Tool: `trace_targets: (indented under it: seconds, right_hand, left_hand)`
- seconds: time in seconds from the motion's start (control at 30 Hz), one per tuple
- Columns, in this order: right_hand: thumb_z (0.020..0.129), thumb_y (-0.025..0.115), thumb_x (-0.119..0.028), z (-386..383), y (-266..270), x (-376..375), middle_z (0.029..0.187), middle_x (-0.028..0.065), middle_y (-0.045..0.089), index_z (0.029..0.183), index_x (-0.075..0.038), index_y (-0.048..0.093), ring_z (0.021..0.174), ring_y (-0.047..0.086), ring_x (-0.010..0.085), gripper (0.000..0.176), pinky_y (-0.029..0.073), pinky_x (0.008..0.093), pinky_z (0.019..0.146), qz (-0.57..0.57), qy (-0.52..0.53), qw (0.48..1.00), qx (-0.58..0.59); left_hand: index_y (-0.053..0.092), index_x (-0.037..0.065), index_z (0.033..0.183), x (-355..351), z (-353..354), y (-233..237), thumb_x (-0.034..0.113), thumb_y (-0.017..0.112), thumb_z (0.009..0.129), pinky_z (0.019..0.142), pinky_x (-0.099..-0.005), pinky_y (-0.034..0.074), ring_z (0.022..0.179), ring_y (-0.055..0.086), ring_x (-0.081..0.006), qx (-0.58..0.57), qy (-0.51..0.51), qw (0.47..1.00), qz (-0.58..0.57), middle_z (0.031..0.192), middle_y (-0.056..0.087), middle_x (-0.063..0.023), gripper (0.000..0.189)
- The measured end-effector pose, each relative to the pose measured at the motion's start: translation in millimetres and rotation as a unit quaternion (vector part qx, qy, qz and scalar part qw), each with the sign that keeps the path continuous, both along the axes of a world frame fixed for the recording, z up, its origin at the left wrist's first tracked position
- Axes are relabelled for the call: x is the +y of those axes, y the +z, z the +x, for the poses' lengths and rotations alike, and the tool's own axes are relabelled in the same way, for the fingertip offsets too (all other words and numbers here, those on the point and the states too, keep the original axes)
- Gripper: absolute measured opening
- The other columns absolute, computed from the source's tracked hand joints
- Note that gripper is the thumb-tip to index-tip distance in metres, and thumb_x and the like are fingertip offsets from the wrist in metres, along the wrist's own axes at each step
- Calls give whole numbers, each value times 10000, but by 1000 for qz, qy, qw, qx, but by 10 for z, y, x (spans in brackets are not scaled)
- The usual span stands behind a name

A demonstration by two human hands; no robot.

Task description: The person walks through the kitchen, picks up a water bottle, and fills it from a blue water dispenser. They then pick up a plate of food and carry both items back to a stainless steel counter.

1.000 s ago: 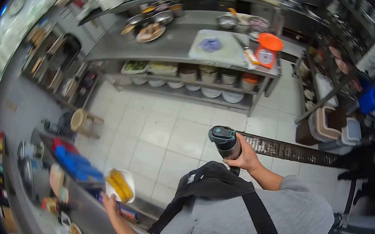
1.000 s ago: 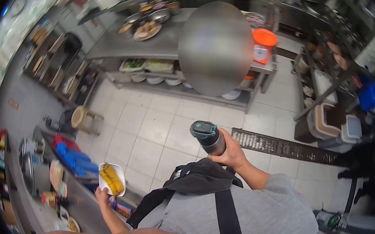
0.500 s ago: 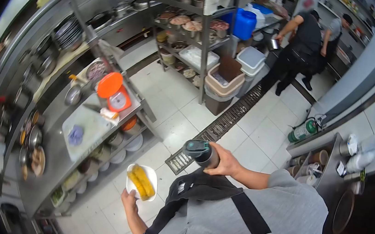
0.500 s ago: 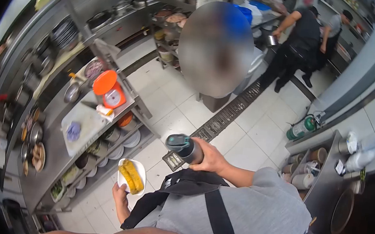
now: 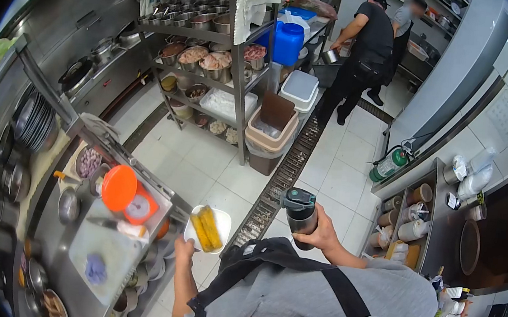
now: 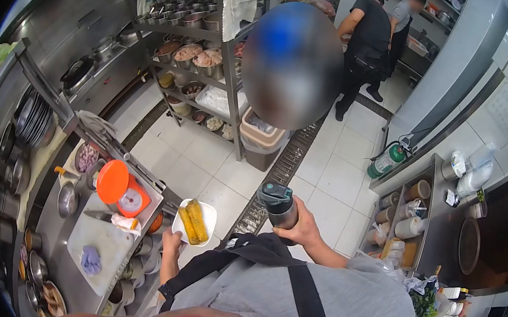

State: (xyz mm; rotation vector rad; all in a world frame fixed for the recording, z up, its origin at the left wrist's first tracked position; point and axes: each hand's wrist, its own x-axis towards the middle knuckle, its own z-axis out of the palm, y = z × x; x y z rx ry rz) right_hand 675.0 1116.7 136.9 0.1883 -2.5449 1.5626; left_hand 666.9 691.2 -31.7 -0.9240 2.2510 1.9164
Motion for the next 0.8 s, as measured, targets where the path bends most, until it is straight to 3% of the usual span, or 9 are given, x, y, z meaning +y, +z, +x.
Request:
trace_targets:
  seconds: [0.07, 0.17, 0.2, 0.23, 0.3, 0.33, 0.4, 0.57, 0.8]
  right_hand:
    - [554, 873, -294, -53, -10, -85, 1179, 198, 621, 1353, -39, 430, 1090, 624, 344, 949, 493, 403, 932, 10, -20, 1000, -7]
    - [543, 895, -279, -79, -90, -154, 1190, 197, 618, 1358, -13, 416, 1097, 625, 329, 982, 489, 397, 945, -2, -70, 998, -3]
    - [543, 895, -279, -84, -91, -167, 1190, 197, 618, 1358, -13, 416, 1097, 625, 329, 982, 489, 397, 945, -1, -73, 997, -1]
    - [543, 896, -273, -85, -89, -179, 1195, 196, 616, 1361, -7, 411, 1104, 622, 321, 988, 486, 396, 951, -13, -83, 996, -16]
    - [543, 899, -265, -100, -130, -166, 1205, 193, 612, 1366, 6, 400, 1120, 615, 306, 1000, 480, 392, 962, -19, -94, 995, -30]
    - [543, 899, -265, -139, -126, -162, 1205, 193, 612, 1366, 6, 400, 1120, 615, 306, 1000, 480, 392, 962, -18, -98, 995, -27]
    - [543, 898, -264, -215, -112, -129, 1200, 194, 615, 1365, 6, 402, 1115, 618, 309, 997, 480, 390, 961, -20, -101, 994, -32]
    - [546, 897, -254, -547, -75, 55, 1192, 194, 617, 1356, 1, 412, 1109, 621, 313, 979, 484, 390, 955, -13, -108, 993, -45]
    - [552, 899, -278, -1338, -100, 474, 1196, 190, 616, 1349, -12, 424, 1102, 623, 321, 966, 489, 394, 946, -13, -82, 996, -17]
  left_hand:
    - [604, -95, 1097, -29, -361, 35, 8, 510, 773, 606, -404, 583, 780, 692, -305, -9, -71, 997, -15, 972, 664, -228, 353]
    - [607, -102, 1072, -20, -952, -185, 30, 505, 779, 560, -392, 584, 771, 693, -316, 38, -173, 972, -152, 939, 660, -261, 337]
    - [607, -108, 1059, 10, -1149, -165, 35, 504, 781, 546, -386, 584, 773, 694, -315, 50, -228, 946, -226, 925, 658, -267, 330]
    - [607, -108, 1059, 112, -1310, -41, 35, 504, 781, 546, -386, 584, 773, 694, -315, 53, -231, 945, -226, 925, 658, -267, 330]
    - [613, -106, 1029, 501, -1568, 315, 35, 513, 780, 543, -377, 587, 763, 690, -298, -4, -206, 975, -79, 898, 659, -235, 303]
    - [613, -106, 1029, 653, -1730, 339, 35, 513, 780, 543, -377, 587, 763, 690, -298, 0, -209, 975, -78, 898, 659, -235, 303]
    - [604, -107, 1027, 958, -2004, 371, 21, 522, 776, 537, -369, 590, 738, 684, -282, 10, -230, 972, 50, 903, 657, -210, 294]
    - [591, -115, 1035, 1644, -2456, 622, 9, 526, 772, 536, -351, 591, 713, 678, -273, 36, -238, 966, 94, 918, 653, -201, 298]
    - [586, -132, 1026, 1883, -2996, 615, 11, 520, 777, 532, -331, 580, 710, 679, -271, 32, -250, 965, 71, 917, 657, -210, 294]
